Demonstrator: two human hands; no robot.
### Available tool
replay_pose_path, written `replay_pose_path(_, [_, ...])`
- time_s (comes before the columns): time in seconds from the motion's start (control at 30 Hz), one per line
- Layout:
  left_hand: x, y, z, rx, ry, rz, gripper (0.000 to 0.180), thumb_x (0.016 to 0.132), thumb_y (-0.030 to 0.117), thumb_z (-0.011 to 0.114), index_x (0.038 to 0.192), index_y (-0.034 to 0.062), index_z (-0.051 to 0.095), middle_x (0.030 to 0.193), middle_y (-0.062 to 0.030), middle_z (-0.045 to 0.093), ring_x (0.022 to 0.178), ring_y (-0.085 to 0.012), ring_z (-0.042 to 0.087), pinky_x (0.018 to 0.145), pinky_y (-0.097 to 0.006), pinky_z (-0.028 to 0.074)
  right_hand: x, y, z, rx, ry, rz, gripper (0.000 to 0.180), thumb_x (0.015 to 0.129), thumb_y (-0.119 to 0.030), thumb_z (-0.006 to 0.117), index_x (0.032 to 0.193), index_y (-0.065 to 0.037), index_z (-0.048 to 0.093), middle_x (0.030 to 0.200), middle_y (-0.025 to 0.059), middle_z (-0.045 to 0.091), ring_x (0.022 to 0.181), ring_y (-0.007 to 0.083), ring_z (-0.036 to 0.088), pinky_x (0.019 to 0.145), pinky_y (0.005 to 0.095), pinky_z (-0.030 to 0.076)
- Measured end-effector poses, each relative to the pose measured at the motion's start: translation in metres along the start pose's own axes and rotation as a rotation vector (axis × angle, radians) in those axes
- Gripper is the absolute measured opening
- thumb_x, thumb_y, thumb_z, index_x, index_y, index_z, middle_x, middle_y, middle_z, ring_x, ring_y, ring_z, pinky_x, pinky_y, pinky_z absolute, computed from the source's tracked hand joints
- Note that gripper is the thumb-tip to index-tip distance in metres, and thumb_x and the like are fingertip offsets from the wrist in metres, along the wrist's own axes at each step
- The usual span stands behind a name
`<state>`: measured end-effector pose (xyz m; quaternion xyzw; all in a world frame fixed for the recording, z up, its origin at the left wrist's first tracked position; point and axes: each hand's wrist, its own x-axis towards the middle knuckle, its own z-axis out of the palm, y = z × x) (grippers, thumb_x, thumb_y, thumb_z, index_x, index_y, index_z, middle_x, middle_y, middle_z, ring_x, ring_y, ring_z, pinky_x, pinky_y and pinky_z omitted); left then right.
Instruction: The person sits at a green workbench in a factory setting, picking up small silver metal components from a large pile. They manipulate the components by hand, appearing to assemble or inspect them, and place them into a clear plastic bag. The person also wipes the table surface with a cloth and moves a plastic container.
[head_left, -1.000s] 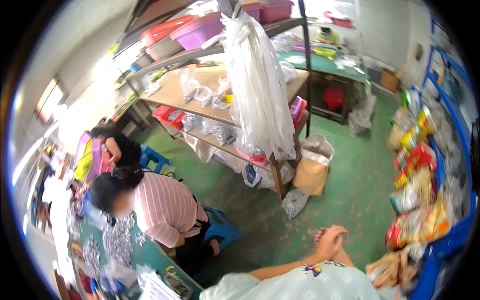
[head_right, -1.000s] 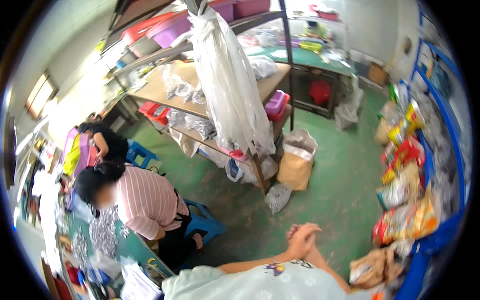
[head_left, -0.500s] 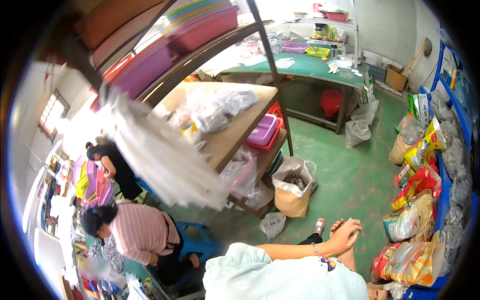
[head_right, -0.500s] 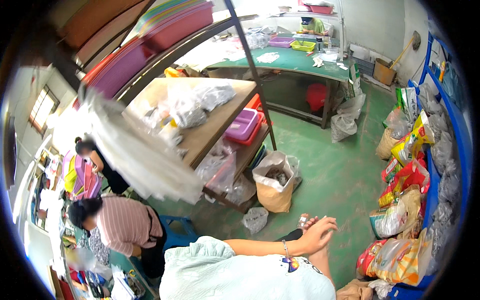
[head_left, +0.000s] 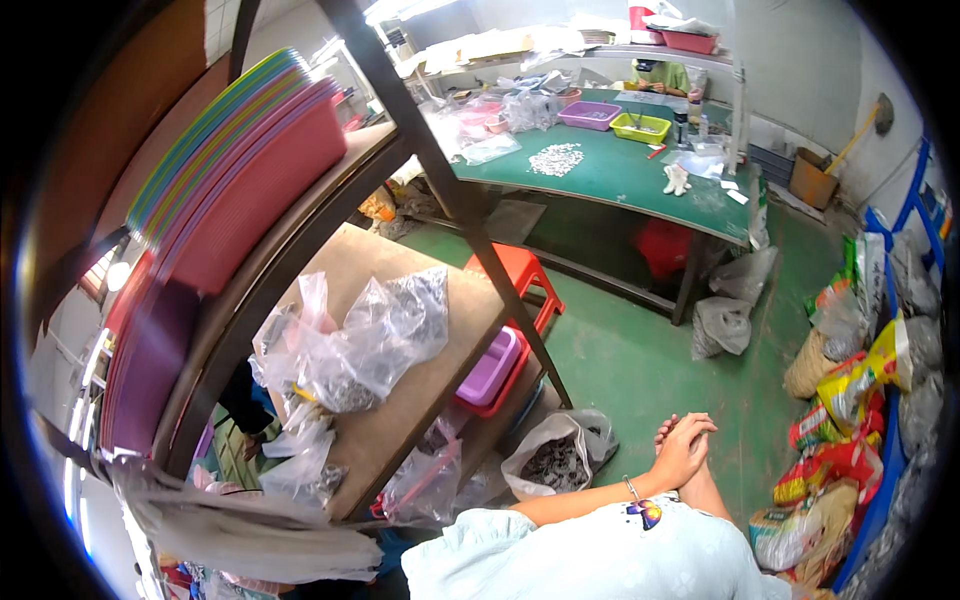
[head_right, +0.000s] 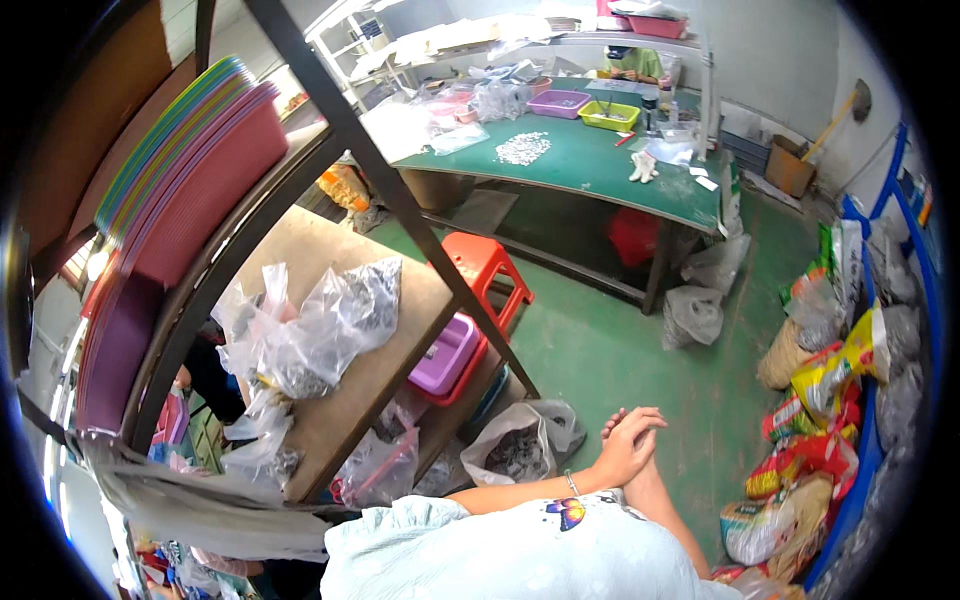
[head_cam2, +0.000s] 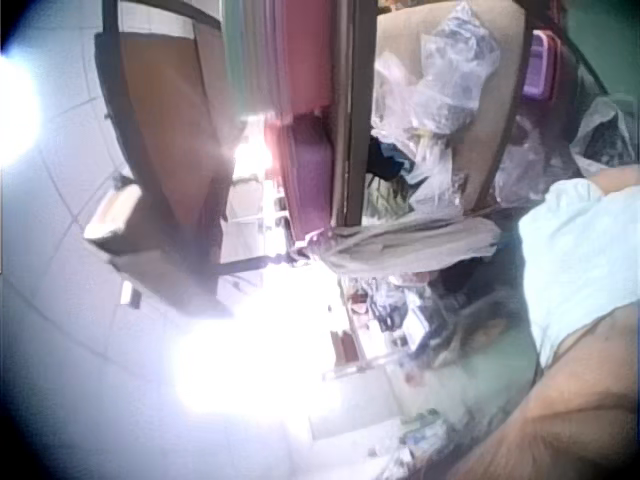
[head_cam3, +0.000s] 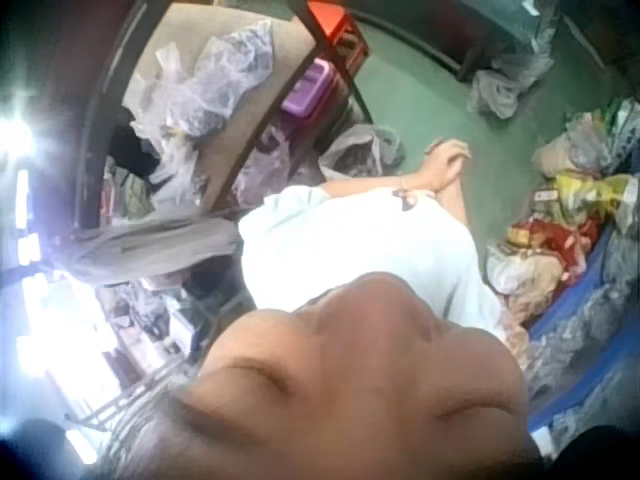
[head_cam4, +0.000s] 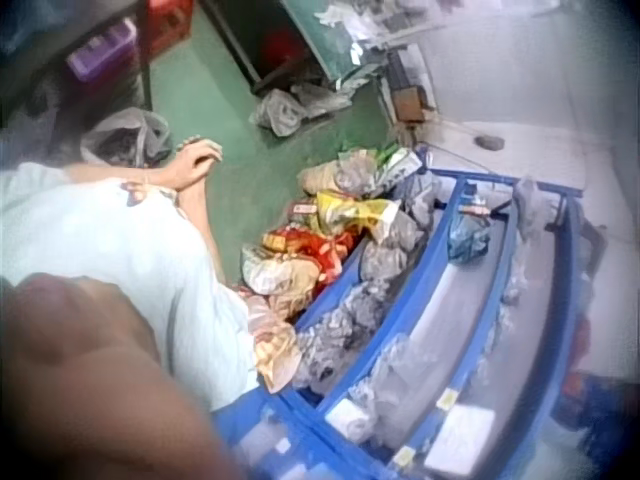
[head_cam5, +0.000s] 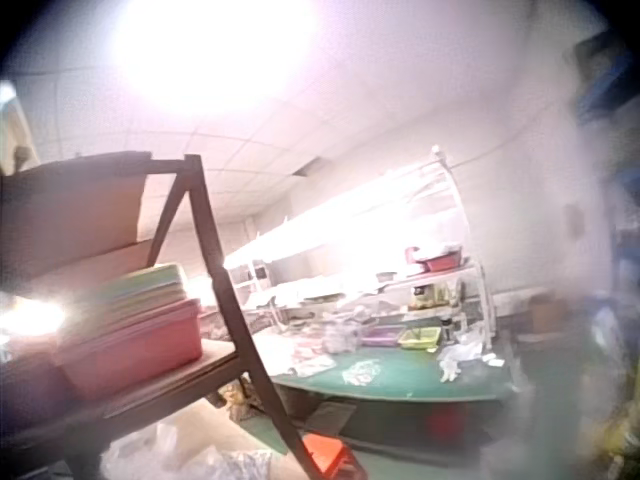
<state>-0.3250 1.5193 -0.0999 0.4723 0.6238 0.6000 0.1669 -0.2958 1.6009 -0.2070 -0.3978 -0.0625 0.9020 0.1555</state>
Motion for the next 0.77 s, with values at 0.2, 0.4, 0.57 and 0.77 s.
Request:
replay_pose_path(0.2, [0.163, -0.078, -0.013, 0.079, 0.094, -0.028, 0.018, 0.076, -0.002, 0.051, 0.092, 0.0027, 0.058, 0.101, -0.0115, 0.057, 0.097, -0.0246, 0.054, 0.086, -0.028, 0.039, 0.126, -0.094, 0.083, -0.022, -0.068, 0.087, 0.024, 0.089, -0.023, 0.044, 0.092, -0.002, 0.056, 0.087, 0.0098, 0.058, 0.083, 0.0217, 0.055, 0.078, 0.0329, 0.046])
replay_pose_path(0.4, [0.303, -0.148, -0.055, 0.091, 0.424, -0.017, 0.021, 0.078, -0.008, 0.049, 0.094, -0.0001, 0.059, 0.101, -0.0135, 0.058, 0.091, -0.0243, 0.058, 0.084, -0.03, 0.043, 0.244, -0.149, 0.191, -0.038, -0.112, 0.202, 0.025, 0.089, -0.023, 0.043, 0.089, -0.002, 0.057, 0.083, 0.0095, 0.059, 0.08, 0.0215, 0.056, 0.076, 0.033, 0.047])
replay_pose_path(0.57, [0.398, -0.214, -0.121, 0.131, 0.698, -0.048, 0.027, 0.077, -0.01, 0.045, 0.101, -0.0024, 0.056, 0.103, -0.0147, 0.055, 0.099, -0.0253, 0.055, 0.088, -0.031, 0.042, 0.352, -0.185, 0.311, 0.071, -0.269, 0.169, 0.025, 0.088, -0.018, 0.04, 0.089, 0.0, 0.058, 0.081, 0.0106, 0.059, 0.077, 0.0225, 0.057, 0.073, 0.0335, 0.048])
replay_pose_path(0.77, [0.495, -0.368, -0.219, 0.157, 0.722, -0.334, 0.033, 0.08, -0.005, 0.045, 0.112, -0.0013, 0.051, 0.114, -0.0127, 0.052, 0.11, -0.0224, 0.049, 0.094, -0.031, 0.038, 0.496, -0.216, 0.431, 0.05, -0.225, 0.126, 0.024, 0.088, -0.02, 0.04, 0.09, -0.004, 0.058, 0.083, 0.0083, 0.059, 0.078, 0.0222, 0.057, 0.075, 0.034, 0.048])
